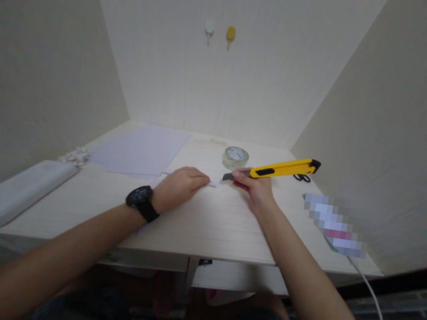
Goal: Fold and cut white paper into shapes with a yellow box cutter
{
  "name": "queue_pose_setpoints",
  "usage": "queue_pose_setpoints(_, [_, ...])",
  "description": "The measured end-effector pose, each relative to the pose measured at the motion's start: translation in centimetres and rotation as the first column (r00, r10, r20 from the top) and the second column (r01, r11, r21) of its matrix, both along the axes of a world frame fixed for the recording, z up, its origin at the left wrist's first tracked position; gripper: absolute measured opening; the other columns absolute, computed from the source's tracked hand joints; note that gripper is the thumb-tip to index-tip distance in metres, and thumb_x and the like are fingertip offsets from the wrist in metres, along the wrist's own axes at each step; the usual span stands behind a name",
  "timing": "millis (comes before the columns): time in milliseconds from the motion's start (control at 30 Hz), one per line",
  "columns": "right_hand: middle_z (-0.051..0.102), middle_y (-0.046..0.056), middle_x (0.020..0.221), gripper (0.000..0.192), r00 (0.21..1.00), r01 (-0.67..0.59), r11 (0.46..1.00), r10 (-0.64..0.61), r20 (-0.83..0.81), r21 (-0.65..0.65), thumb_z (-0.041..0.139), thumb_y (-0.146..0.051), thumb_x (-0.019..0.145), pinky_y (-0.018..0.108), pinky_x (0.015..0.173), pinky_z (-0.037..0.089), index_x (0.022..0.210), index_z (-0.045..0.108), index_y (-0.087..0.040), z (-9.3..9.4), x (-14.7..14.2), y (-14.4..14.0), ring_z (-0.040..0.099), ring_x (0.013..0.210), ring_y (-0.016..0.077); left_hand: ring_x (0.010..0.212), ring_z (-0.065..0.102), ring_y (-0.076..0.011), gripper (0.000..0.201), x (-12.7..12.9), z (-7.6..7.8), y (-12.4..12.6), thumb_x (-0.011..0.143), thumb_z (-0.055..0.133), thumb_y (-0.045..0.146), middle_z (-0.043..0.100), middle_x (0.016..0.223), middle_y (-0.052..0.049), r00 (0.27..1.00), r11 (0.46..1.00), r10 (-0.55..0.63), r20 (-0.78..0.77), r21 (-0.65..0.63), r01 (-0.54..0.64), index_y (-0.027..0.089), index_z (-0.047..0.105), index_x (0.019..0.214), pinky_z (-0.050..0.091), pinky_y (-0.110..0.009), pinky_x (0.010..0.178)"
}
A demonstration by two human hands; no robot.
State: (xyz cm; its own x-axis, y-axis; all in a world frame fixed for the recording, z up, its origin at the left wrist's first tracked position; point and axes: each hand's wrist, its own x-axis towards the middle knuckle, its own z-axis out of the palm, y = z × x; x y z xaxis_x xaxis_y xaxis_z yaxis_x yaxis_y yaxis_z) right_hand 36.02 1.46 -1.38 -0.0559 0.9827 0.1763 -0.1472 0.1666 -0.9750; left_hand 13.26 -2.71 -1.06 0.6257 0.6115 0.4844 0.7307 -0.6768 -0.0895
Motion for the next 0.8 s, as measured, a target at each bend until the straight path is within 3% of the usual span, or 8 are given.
queue_pose_setpoints(167, [0.070, 0.007, 0.067, 0.020, 0.987, 0.085, 0.980, -0.058, 0.149, -0.180, 0.083, -0.020, 0.058, 0.027, 0.049, 0.057, 0.066, 0.066, -0.016, 0.9, 1.8, 1.1, 0.065, 0.055, 0.0177, 0.094, 0.064, -0.0200, 0.027, 0.1, -0.2, 0.0, 0.095, 0.052, 0.017, 0.071, 0.104, -0.009, 0.998, 0.997, 0.053, 0.029, 0.053, -0.054, 0.017, 0.067, 0.117, 0.051, -0.034, 0.083])
queue_pose_setpoints(267, [0.070, 0.009, 0.065, 0.015, 0.975, 0.069, 0.947, 0.003, 0.224, -0.314, 0.080, -0.014, 0.064, 0.026, 0.047, 0.057, 0.068, 0.065, -0.014, 1.7, 3.4, 1.9, 0.063, 0.049, 0.0152, 0.094, 0.062, -0.0202, 0.025, 0.2, 0.0, -0.2, 0.095, 0.052, 0.016, 0.069, 0.101, -0.010, 0.994, 0.994, 0.084, 0.072, 0.061, -0.089, 0.012, 0.067, 0.114, 0.051, -0.034, 0.084])
queue_pose_setpoints(433, [0.062, 0.002, 0.055, 0.017, 0.935, 0.019, 0.890, 0.146, 0.324, -0.455, 0.080, -0.006, 0.063, 0.023, 0.048, 0.057, 0.067, 0.065, -0.012, 3.0, 5.8, 3.1, 0.056, 0.043, 0.0100, 0.095, 0.061, -0.0192, 0.025, 0.0, 0.6, -0.3, 0.093, 0.054, 0.016, 0.067, 0.102, -0.010, 0.954, 0.993, 0.103, 0.281, 0.030, -0.116, 0.012, 0.066, 0.115, 0.051, -0.034, 0.088])
queue_pose_setpoints(633, [0.061, 0.002, 0.051, 0.019, 0.830, 0.076, 0.859, 0.227, 0.509, -0.506, 0.082, -0.008, 0.062, 0.021, 0.041, 0.053, 0.064, 0.064, -0.014, 3.5, 6.8, 3.9, 0.056, 0.042, 0.0109, 0.088, 0.063, -0.0152, 0.025, -0.6, 1.2, 0.1, 0.091, 0.058, 0.020, 0.067, 0.099, -0.007, 0.836, 0.995, 0.097, 0.540, -0.073, -0.069, 0.014, 0.067, 0.113, 0.053, -0.030, 0.081])
queue_pose_setpoints(800, [0.061, 0.001, 0.051, 0.019, 0.823, 0.094, 0.879, 0.196, 0.534, -0.467, 0.080, -0.007, 0.064, 0.020, 0.040, 0.053, 0.064, 0.063, -0.014, 2.9, 6.7, 4.3, 0.055, 0.040, 0.0102, 0.087, 0.064, -0.0147, 0.024, -0.5, 1.2, 0.1, 0.090, 0.059, 0.020, 0.068, 0.099, -0.007, 0.817, 0.993, 0.109, 0.566, -0.099, -0.063, 0.015, 0.068, 0.112, 0.053, -0.029, 0.078])
